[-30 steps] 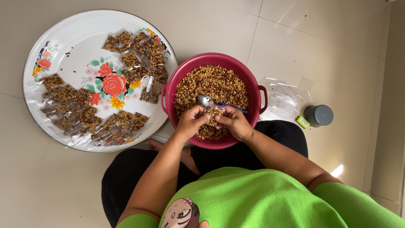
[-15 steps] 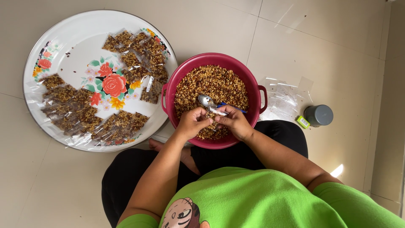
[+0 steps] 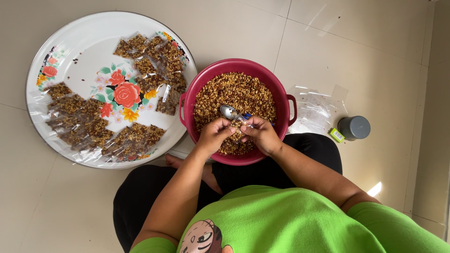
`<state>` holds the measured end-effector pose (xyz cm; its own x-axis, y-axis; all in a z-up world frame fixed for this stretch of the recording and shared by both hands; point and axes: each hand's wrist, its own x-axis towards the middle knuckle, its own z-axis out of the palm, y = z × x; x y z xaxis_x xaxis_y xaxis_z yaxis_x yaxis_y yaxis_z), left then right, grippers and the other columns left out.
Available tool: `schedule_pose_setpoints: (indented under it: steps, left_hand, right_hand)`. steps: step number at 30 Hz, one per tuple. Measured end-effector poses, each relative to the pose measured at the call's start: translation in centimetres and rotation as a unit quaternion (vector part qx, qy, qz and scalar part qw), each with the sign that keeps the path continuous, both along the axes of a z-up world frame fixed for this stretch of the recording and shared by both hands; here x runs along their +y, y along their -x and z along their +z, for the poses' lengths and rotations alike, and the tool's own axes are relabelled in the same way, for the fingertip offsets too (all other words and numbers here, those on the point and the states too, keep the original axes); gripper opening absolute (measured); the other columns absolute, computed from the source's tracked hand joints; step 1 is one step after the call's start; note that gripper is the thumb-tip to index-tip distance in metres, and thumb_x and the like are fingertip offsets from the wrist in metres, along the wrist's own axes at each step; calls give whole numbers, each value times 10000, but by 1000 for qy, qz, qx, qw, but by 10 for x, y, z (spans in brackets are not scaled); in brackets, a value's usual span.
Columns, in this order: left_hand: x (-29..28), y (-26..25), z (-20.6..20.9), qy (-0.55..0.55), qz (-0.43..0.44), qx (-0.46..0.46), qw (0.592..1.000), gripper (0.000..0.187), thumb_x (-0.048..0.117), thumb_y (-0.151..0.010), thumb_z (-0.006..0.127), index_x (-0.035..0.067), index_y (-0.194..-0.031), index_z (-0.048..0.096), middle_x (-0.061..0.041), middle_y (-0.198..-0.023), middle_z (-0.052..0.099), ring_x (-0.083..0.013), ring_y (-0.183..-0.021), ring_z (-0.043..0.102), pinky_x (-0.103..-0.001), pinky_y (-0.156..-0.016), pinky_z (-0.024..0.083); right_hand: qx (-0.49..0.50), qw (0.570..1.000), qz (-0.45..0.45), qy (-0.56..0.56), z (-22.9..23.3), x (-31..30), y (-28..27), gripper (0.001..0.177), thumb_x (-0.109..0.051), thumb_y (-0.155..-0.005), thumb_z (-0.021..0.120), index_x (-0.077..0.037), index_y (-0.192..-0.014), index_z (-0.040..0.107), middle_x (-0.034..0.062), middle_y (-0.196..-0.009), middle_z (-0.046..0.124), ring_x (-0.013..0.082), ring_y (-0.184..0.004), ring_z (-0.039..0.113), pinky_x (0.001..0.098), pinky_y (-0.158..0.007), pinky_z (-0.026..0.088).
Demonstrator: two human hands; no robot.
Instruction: A person is manually filling small plastic bags with a seed and nut mixture using a spoon and then sealing each bag with a handheld heat sealer while sitting on the floor.
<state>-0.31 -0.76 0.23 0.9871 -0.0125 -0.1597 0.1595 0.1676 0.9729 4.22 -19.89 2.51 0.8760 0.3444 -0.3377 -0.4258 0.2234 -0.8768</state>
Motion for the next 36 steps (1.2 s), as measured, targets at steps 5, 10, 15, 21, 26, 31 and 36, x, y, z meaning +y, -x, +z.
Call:
schedule_pose_setpoints:
  steps: [5,10,15,21,26,31,36]
  left_hand:
    - [-1,-1,-10,-11,5,-5,1000,222,285,-885,800,79,-890,718,-21,-605,610,-73,-568,508,-209,-518,405]
    - [1,-3,-15,-25,-14,-6,1000,299,334,-883,831,66,-921,704,-78,-674,671,-121,-625,632,-242,-603,494]
    - [3,3,14,-140,-47,-25,989,248,273,-849,809,100,-1022,764,-138,-796,748,-244,-775,732,-373,-717,563]
    - [-1,0,-13,-115,-35,-22,993,329,409,-956,732,112,-1097,736,-101,-911,773,-218,-849,747,-364,-744,611]
    - [0,-3,-6,38,-62,20,997,384,163,-873,810,-7,-1154,611,-147,-878,707,-201,-770,709,-329,-694,640]
    - [0,-1,-4,-8,-63,9,998,348,109,-817,816,-14,-1096,648,-118,-815,715,-157,-708,675,-297,-619,607]
    - [2,-2,2,-43,-48,-21,998,240,234,-940,752,26,-1016,660,-136,-800,751,-148,-692,699,-326,-604,611]
  right_hand:
    - [16,1000,7,-5,13,2,2,152,-10,-899,759,51,-873,622,106,-740,637,215,-685,720,317,-578,675]
    - [13,1000,-4,-9,3,-2,1,133,2,-902,754,60,-912,635,120,-765,648,229,-694,728,328,-592,677]
    - [-53,997,40,44,7,-4,-5,276,-10,-837,817,65,-1066,684,99,-826,685,169,-733,722,300,-636,661]
    - [-61,996,6,66,1,-3,-2,172,-27,-864,806,54,-989,722,70,-752,657,120,-680,656,242,-593,585]
    - [-58,997,-16,43,6,0,-2,215,-26,-851,814,61,-1020,714,82,-750,659,137,-664,669,248,-600,581]
    - [-71,995,27,68,20,6,1,271,-1,-763,872,62,-990,738,71,-721,692,107,-650,667,222,-595,560]
    - [-52,997,11,49,-8,0,-9,129,-18,-862,803,51,-930,719,87,-720,668,131,-616,645,244,-545,551]
